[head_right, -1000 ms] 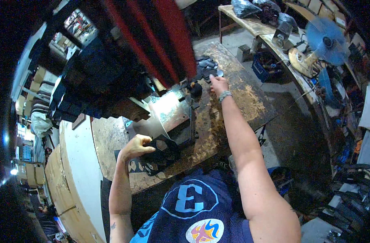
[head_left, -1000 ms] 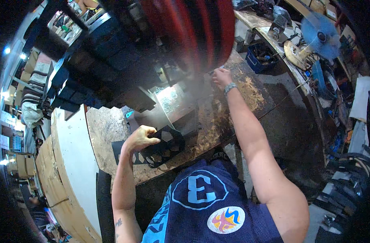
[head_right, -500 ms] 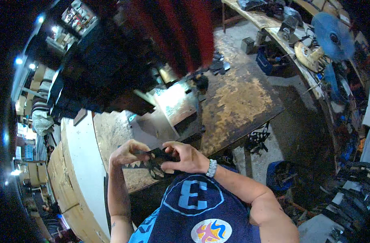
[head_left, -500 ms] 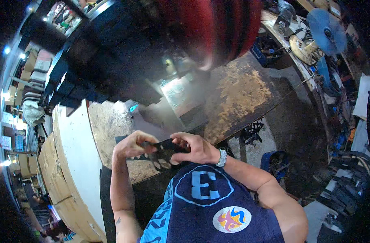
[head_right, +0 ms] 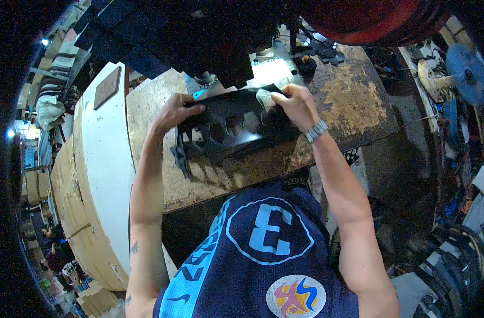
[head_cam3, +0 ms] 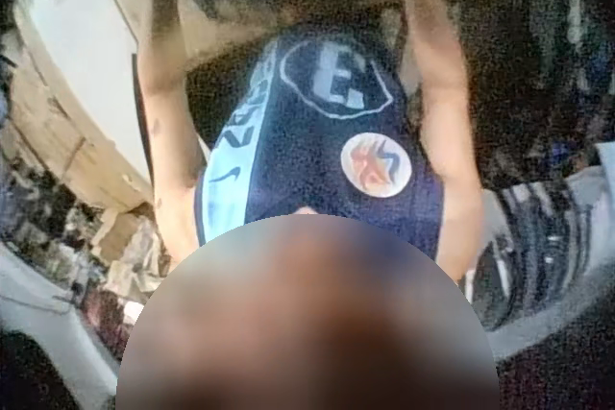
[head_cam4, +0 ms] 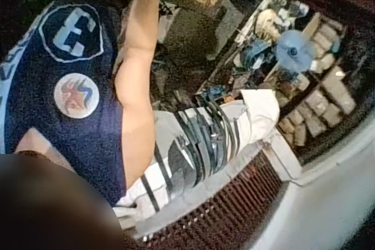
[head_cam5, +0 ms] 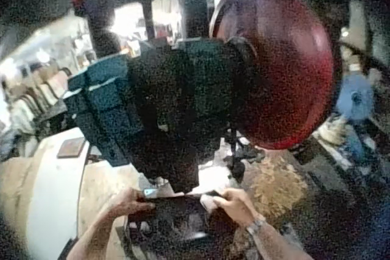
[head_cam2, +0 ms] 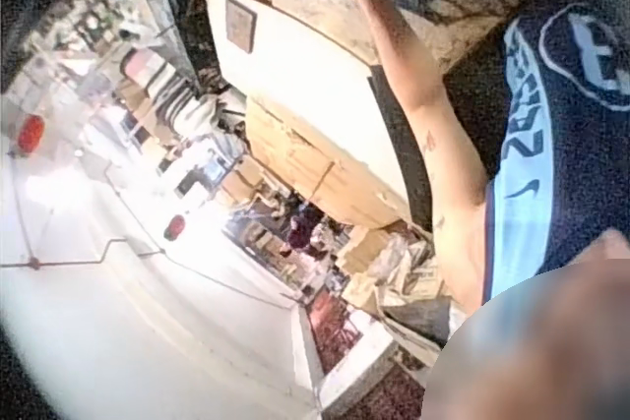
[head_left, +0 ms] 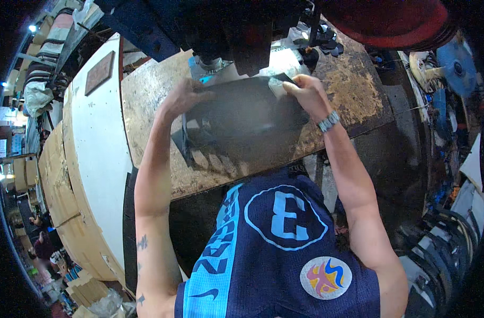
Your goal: Using a manual punch press to cut shapes out of leather sheets.
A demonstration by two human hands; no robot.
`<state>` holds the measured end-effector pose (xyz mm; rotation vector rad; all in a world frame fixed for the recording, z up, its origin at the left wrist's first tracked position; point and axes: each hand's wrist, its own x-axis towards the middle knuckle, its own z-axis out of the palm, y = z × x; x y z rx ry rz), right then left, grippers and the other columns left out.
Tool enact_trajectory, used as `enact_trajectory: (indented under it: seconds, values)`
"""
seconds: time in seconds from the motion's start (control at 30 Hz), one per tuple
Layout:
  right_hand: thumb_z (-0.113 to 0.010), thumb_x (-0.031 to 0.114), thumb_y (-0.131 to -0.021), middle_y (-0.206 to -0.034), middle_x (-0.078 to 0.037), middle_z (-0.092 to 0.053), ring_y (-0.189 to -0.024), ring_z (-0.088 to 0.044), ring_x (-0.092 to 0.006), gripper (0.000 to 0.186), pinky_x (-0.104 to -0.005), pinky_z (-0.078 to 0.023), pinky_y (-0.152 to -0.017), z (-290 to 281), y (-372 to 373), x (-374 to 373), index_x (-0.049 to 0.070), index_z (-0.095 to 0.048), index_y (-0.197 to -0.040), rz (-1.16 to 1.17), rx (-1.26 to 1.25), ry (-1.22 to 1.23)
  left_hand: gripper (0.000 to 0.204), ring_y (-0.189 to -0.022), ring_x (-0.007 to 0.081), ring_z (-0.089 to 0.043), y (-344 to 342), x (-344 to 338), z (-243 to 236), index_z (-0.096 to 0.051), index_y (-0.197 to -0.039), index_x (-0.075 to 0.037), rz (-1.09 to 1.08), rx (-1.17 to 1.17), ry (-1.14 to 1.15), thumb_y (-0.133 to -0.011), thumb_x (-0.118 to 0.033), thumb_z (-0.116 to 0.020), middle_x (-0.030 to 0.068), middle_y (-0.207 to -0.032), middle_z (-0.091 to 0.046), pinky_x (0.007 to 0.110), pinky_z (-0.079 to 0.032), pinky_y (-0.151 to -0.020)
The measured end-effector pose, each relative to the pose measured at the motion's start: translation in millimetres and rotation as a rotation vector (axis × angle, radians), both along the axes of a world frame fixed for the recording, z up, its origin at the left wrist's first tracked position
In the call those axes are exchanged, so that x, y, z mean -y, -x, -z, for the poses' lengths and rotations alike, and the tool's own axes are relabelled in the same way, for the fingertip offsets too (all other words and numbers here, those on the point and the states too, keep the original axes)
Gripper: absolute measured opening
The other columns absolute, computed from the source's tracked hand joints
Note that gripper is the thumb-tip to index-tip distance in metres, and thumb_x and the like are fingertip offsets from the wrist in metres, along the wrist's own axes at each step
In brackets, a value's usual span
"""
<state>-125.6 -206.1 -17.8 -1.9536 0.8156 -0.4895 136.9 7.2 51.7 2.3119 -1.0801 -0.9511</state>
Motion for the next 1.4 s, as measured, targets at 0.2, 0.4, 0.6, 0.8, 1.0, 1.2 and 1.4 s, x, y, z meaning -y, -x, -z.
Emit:
enact_trajectory:
  seconds: [0.2,0.4,0.6,0.8,1.0,1.2,1.4]
  values:
    - [-0.078,0.037,-0.076,-0.082,-0.019,-0.071,-0.078,-0.07,-0.0355,0.037,-0.0406,-0.056,-0.069,4.5,-35.6,16.1,0.002,-0.072,-0.088,0.108,-0.055,0.462,0.034,-0.069,0.0149,-0.063,-9.1,14.7,34.0,-0.074,-0.097,0.002,-0.084,0.098,0.093,-0.084,-0.03,-0.076,0.0084,-0.077,-0.07,0.032,-0.05,-0.064]
    - [-0.074,0.048,-0.079,-0.088,-0.019,-0.072,-0.085,-0.071,-0.0352,0.044,-0.0438,-0.056,-0.074,-5.3,-40.6,18.6,0.007,-0.074,-0.095,0.1,-0.254,0.346,0.034,-0.063,0.0128,-0.056,-13.5,14.8,55.2,-0.072,-0.086,0.003,-0.085,0.228,0.211,-0.082,-0.03,-0.078,0.0059,-0.071,-0.066,0.032,-0.046,-0.06]
    - [-0.08,0.051,-0.075,-0.081,-0.019,-0.07,-0.077,-0.07,-0.0304,0.051,-0.0379,-0.054,-0.069,6.7,-54.8,37.0,0.002,-0.068,-0.083,0.137,-0.335,0.414,0.037,-0.071,0.0171,-0.063,-27.6,23.3,63.2,-0.074,-0.095,-0.001,-0.127,0.215,0.177,-0.084,-0.036,-0.076,0.0087,-0.08,-0.07,0.033,-0.05,-0.063]
    - [-0.067,0.068,-0.078,-0.101,-0.012,-0.073,-0.097,-0.07,-0.0326,0.054,-0.0439,-0.055,-0.084,23.0,-68.1,67.0,0.017,-0.07,-0.096,0.032,-0.541,0.331,0.039,-0.083,0.0197,-0.063,-33.8,27.9,62.3,-0.074,-0.094,-0.005,-0.259,0.105,0.127,-0.079,-0.04,-0.077,0.0069,-0.086,-0.07,0.037,-0.049,-0.075]
    - [-0.078,0.061,-0.075,-0.071,-0.008,-0.068,-0.067,-0.065,-0.021,0.055,-0.0356,-0.052,-0.064,22.9,-63.7,55.6,0.006,-0.066,-0.076,0.104,-0.389,0.429,0.034,-0.073,0.011,-0.054,-33.2,25.9,61.4,-0.072,-0.084,-0.009,-0.261,0.018,0.175,-0.078,-0.042,-0.079,-0.0018,-0.078,-0.063,0.03,-0.042,-0.067]
    - [-0.076,0.06,-0.075,-0.087,-0.014,-0.073,-0.082,-0.072,-0.0334,0.049,-0.0427,-0.058,-0.071,5.5,-55.1,35.1,0.013,-0.072,-0.088,0.169,-0.384,0.48,0.048,-0.073,0.0168,-0.064,-23.8,25.3,61.6,-0.075,-0.101,-0.005,-0.241,0.091,0.149,-0.076,-0.045,-0.081,0.0076,-0.085,-0.072,0.032,-0.05,-0.064]
    - [-0.076,0.06,-0.072,-0.087,-0.015,-0.072,-0.081,-0.071,-0.034,0.052,-0.0439,-0.057,-0.072,16.5,-47.0,30.5,0.01,-0.072,-0.086,0.195,-0.222,0.505,0.04,-0.069,0.0141,-0.063,-21.0,21.7,61.9,-0.075,-0.096,-0.004,-0.222,0.089,0.172,-0.077,-0.038,-0.083,0.0043,-0.08,-0.071,0.03,-0.05,-0.06]
